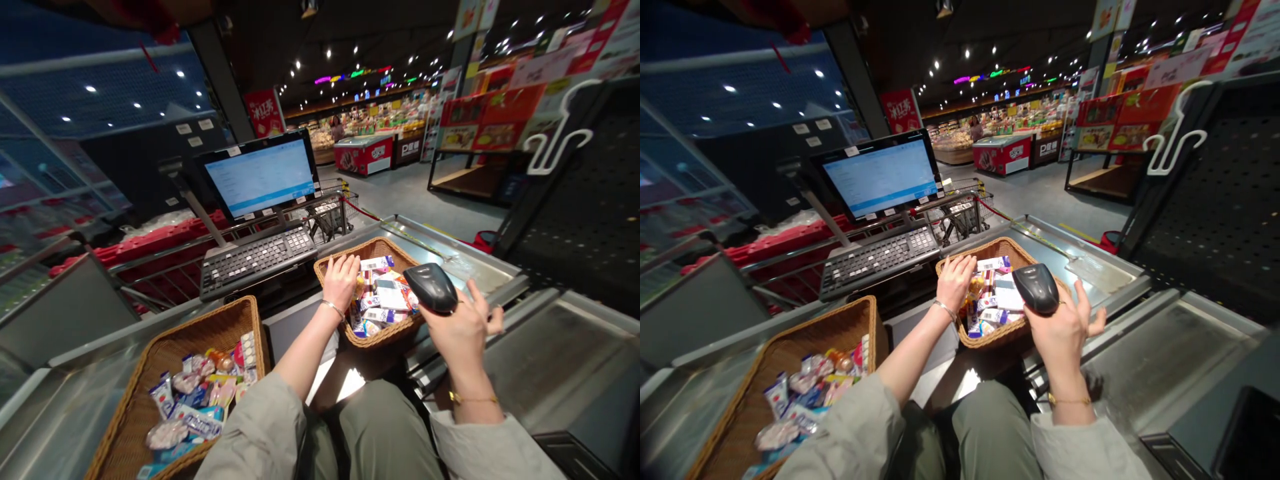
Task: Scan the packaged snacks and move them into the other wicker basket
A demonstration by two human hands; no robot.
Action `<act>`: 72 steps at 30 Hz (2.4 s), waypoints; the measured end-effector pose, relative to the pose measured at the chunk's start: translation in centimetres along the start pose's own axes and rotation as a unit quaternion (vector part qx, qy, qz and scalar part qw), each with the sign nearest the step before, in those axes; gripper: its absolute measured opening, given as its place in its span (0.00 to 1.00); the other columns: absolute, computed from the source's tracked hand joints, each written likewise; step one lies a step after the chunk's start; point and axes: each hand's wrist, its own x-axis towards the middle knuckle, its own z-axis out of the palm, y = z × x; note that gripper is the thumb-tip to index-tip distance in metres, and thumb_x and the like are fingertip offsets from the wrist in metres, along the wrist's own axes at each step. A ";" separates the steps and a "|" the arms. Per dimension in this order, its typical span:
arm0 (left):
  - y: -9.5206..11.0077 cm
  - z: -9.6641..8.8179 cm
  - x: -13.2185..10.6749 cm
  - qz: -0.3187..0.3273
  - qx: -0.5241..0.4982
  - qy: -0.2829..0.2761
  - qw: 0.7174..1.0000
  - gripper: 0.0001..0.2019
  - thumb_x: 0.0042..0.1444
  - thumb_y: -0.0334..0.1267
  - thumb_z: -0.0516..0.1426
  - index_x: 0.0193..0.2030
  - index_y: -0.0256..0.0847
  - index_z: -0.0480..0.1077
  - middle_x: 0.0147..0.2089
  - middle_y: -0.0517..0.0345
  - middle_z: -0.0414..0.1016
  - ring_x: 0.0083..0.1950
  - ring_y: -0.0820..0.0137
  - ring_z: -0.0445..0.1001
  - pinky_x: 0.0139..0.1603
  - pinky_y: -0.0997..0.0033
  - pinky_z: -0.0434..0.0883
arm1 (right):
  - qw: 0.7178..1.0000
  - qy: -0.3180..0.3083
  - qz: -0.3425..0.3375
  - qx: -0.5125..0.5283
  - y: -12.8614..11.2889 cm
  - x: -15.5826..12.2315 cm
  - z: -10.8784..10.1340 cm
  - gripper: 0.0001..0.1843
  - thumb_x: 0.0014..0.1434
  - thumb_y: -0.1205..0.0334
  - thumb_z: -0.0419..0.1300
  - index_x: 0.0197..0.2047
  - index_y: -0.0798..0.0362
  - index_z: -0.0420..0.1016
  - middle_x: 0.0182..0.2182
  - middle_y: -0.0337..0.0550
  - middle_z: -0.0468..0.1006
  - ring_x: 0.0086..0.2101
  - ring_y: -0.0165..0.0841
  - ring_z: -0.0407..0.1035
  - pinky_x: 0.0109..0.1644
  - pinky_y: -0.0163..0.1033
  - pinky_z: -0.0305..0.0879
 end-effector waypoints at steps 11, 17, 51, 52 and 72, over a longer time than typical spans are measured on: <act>-0.5 -2.4 -2.5 -0.025 0.001 -0.006 1.000 0.20 0.69 0.36 0.52 0.66 0.41 0.70 0.72 0.48 0.67 0.75 0.50 0.59 0.75 0.31 0.52 | 1.000 -0.017 0.018 0.005 -0.9 -0.4 0.7 0.24 0.55 0.41 0.60 0.44 0.51 0.80 0.47 0.55 0.83 0.63 0.54 0.63 0.69 0.70 0.36; -2.0 -5.4 -7.5 -0.060 0.016 -0.013 0.998 0.21 0.69 0.41 0.53 0.66 0.42 0.69 0.72 0.47 0.66 0.77 0.50 0.56 0.75 0.29 0.50 | 0.997 -0.064 -0.017 0.044 -3.6 -1.3 1.6 0.21 0.55 0.45 0.63 0.45 0.51 0.80 0.46 0.56 0.82 0.62 0.56 0.63 0.68 0.70 0.38; -16.7 -7.0 -26.1 -0.186 0.054 -0.355 0.915 0.31 0.63 0.48 0.61 0.71 0.44 0.63 0.75 0.44 0.60 0.77 0.54 0.57 0.76 0.41 0.52 | 0.968 -0.175 -0.145 0.104 -15.9 -9.1 8.1 0.20 0.55 0.48 0.60 0.45 0.51 0.80 0.45 0.52 0.84 0.62 0.53 0.65 0.69 0.70 0.38; -16.7 -6.5 -26.2 -0.182 0.048 -0.367 0.911 0.32 0.62 0.48 0.61 0.71 0.44 0.63 0.75 0.43 0.61 0.76 0.54 0.57 0.75 0.42 0.52 | 0.968 -0.178 -0.144 0.104 -15.9 -9.2 8.2 0.20 0.55 0.49 0.59 0.45 0.50 0.80 0.45 0.52 0.84 0.62 0.53 0.65 0.69 0.70 0.38; -15.8 -6.5 -25.9 -0.278 -0.021 -0.468 0.839 0.19 0.65 0.26 0.52 0.61 0.39 0.70 0.47 0.39 0.82 0.50 0.54 0.83 0.51 0.57 0.77 | 0.964 -0.210 -0.123 0.107 -15.4 -10.0 8.7 0.20 0.53 0.47 0.59 0.43 0.49 0.80 0.44 0.50 0.84 0.60 0.50 0.66 0.62 0.63 0.55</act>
